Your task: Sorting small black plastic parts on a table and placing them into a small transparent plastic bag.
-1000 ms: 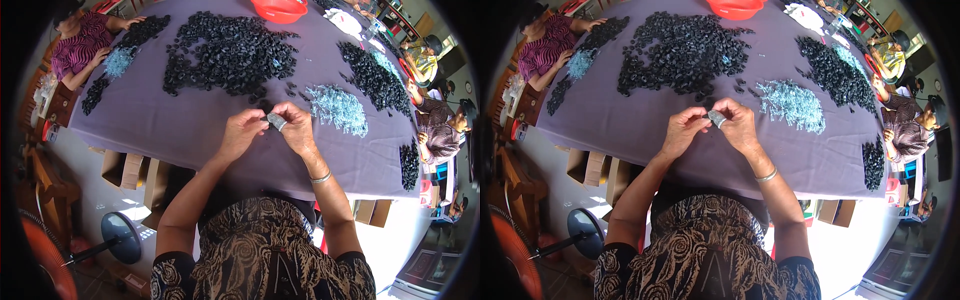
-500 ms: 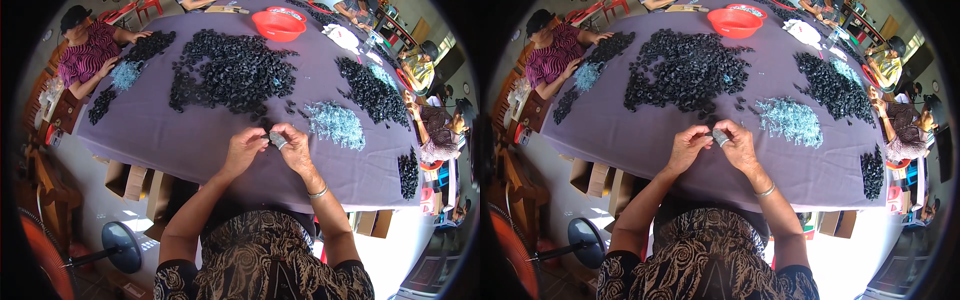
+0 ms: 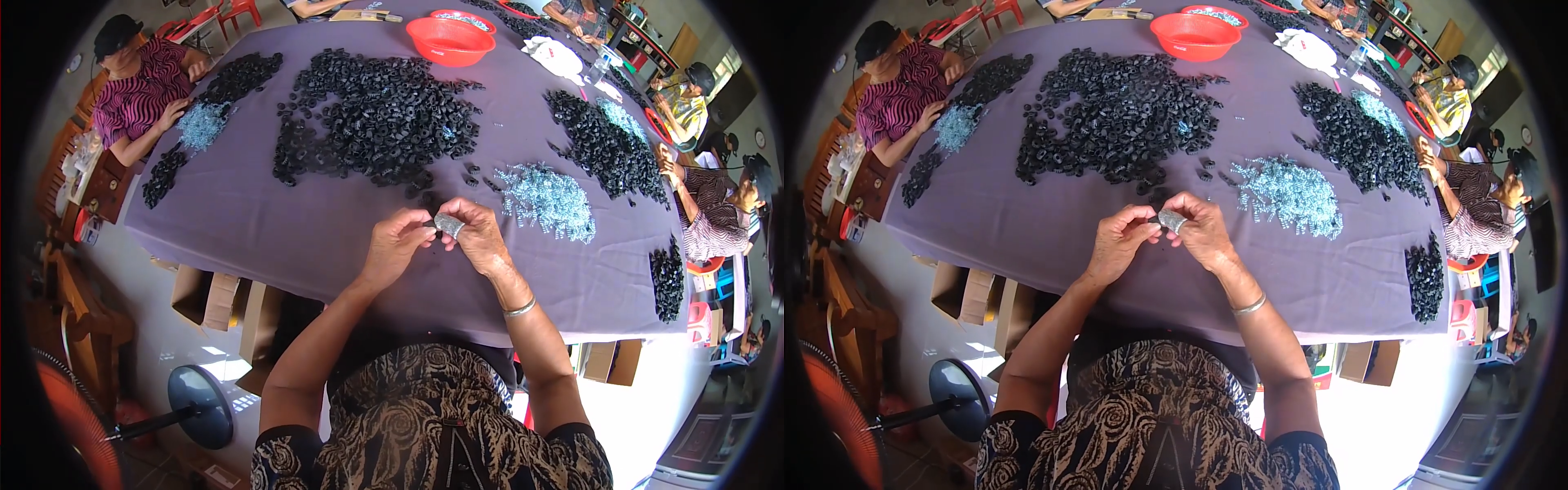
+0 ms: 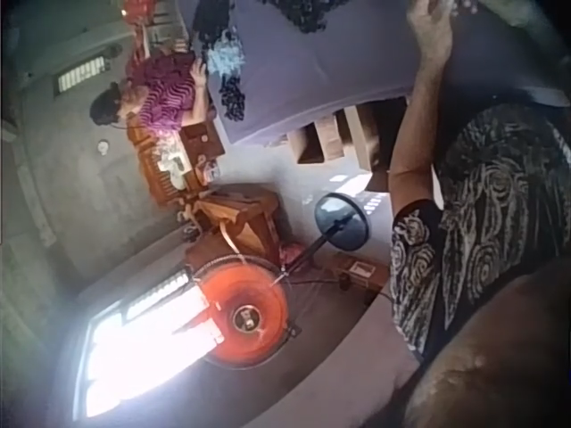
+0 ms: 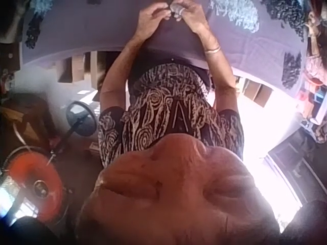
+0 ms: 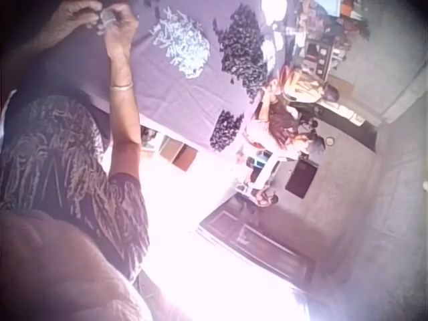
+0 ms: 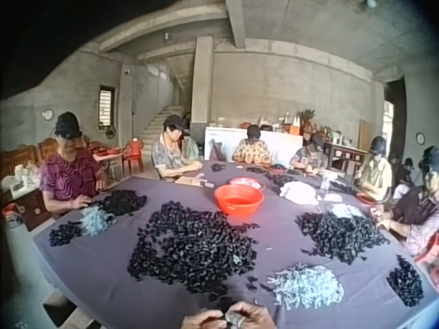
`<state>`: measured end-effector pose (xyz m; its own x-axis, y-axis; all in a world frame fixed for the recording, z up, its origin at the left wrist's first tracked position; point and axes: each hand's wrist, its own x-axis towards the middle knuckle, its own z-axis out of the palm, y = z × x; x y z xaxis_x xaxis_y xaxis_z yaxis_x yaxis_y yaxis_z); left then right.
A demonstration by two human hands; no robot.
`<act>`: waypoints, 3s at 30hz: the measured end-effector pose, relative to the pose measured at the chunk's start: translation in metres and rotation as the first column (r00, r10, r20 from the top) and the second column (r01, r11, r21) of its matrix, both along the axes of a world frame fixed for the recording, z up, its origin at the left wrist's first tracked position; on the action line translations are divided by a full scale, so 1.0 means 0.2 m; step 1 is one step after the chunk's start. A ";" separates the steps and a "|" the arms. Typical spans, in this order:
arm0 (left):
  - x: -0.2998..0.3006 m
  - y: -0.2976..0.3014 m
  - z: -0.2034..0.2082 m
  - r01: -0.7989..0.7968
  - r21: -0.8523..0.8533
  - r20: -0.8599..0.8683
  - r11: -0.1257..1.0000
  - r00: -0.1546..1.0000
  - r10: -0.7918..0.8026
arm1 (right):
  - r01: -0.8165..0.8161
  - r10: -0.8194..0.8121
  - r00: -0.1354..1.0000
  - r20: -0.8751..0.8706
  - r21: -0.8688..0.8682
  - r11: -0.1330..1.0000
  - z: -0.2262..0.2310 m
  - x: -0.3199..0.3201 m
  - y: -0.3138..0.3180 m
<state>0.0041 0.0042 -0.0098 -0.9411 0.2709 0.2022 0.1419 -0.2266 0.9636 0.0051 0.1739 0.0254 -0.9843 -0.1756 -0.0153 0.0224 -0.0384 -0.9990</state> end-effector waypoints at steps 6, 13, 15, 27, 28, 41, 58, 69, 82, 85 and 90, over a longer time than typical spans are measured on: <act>0.00 -0.01 0.01 0.014 -0.009 0.009 1.000 1.000 -0.014 | -0.027 0.024 0.998 -0.064 -0.033 0.999 -0.02 0.01 0.01; -0.01 -0.01 0.00 -0.068 0.072 0.072 0.995 0.995 0.063 | 0.029 -0.030 0.998 -0.052 -0.023 0.999 -0.01 0.02 0.02; -0.01 0.00 0.00 -0.072 0.084 0.072 0.994 0.995 0.066 | 0.007 -0.008 0.999 -0.044 -0.016 1.000 -0.02 0.02 0.03; -0.02 0.00 -0.01 -0.135 0.158 0.111 0.978 0.987 0.119 | 0.042 -0.031 0.975 -0.219 0.044 0.998 0.01 0.01 -0.02; -0.01 0.00 -0.01 -0.129 0.164 0.106 0.978 0.988 0.113 | 0.032 -0.025 0.980 -0.198 0.033 0.999 0.07 0.03 -0.04; -0.06 -0.08 -0.09 0.006 0.092 0.256 0.996 0.966 -0.029 | -0.334 0.459 0.672 -0.582 0.315 0.888 0.75 0.31 -0.36; -0.01 0.00 0.00 -0.126 0.100 0.091 0.987 0.989 0.117 | 0.412 0.014 0.834 -0.551 0.640 0.648 0.08 -0.19 0.46; -0.02 0.00 0.00 -0.121 0.128 0.101 0.984 0.989 0.109 | 0.477 0.485 0.685 -0.544 0.838 0.267 0.04 -0.34 0.42; -0.02 -0.01 -0.01 -0.094 0.117 0.107 0.989 0.991 0.082 | 0.146 0.230 0.880 -0.416 0.697 0.702 0.13 -0.32 0.26; -0.02 0.00 -0.01 -0.091 0.111 0.095 0.990 0.992 0.081 | 0.078 0.254 0.894 -0.369 0.686 0.724 0.12 -0.34 0.23; -0.02 0.00 0.00 -0.092 0.098 0.092 0.991 0.992 0.083 | 0.250 0.208 0.835 -0.510 0.688 0.682 0.14 -0.31 0.26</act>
